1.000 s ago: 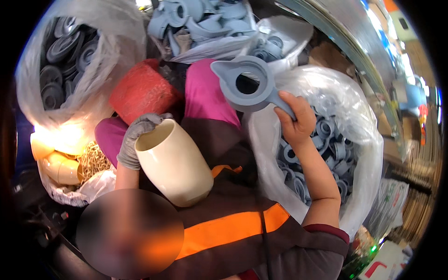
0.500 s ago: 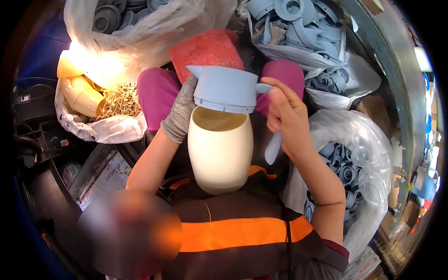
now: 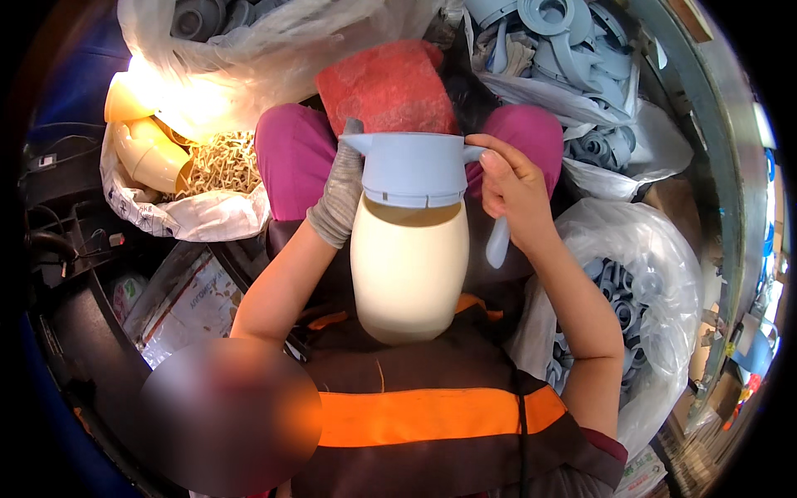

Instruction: The person assembles plastic pitchers by hand, inserting gray gaskets and snapping on blue lids to white pitcher bodies while sitting on the floor among bags of components.

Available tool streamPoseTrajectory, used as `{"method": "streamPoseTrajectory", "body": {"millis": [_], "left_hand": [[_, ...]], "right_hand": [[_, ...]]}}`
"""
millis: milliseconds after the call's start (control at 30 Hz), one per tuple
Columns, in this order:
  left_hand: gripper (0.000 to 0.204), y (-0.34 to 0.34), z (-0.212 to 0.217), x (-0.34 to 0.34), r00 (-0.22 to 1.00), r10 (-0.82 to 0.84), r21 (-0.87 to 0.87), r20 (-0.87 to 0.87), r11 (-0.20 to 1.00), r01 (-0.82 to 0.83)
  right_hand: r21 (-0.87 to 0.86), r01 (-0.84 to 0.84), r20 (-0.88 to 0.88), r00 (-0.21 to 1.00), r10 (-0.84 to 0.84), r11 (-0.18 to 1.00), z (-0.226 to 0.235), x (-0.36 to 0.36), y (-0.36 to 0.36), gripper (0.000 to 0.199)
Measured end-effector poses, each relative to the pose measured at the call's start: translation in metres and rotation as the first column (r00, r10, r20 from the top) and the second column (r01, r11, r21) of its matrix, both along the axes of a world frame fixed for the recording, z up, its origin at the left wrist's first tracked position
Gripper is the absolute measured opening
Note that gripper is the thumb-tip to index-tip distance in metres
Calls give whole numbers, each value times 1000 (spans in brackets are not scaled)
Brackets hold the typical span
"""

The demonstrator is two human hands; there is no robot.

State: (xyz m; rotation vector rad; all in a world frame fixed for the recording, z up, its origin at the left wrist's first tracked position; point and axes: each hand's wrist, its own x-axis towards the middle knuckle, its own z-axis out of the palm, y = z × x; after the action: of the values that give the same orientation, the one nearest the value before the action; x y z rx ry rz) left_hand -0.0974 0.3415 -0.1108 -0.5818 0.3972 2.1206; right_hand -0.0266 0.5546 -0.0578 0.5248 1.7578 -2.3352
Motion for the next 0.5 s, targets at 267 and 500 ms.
{"method": "streamPoseTrajectory", "body": {"millis": [267,500], "left_hand": [[79,1,-22,-7,998,21,185,56,982,-31],[86,-5,-3,2,997,1,-43,-78,999,-4]], "right_hand": [[19,55,88,995,-57,998,-7,-6,-12,33],[74,67,47,996,-71,995,-17,-4,-14,31]]}}
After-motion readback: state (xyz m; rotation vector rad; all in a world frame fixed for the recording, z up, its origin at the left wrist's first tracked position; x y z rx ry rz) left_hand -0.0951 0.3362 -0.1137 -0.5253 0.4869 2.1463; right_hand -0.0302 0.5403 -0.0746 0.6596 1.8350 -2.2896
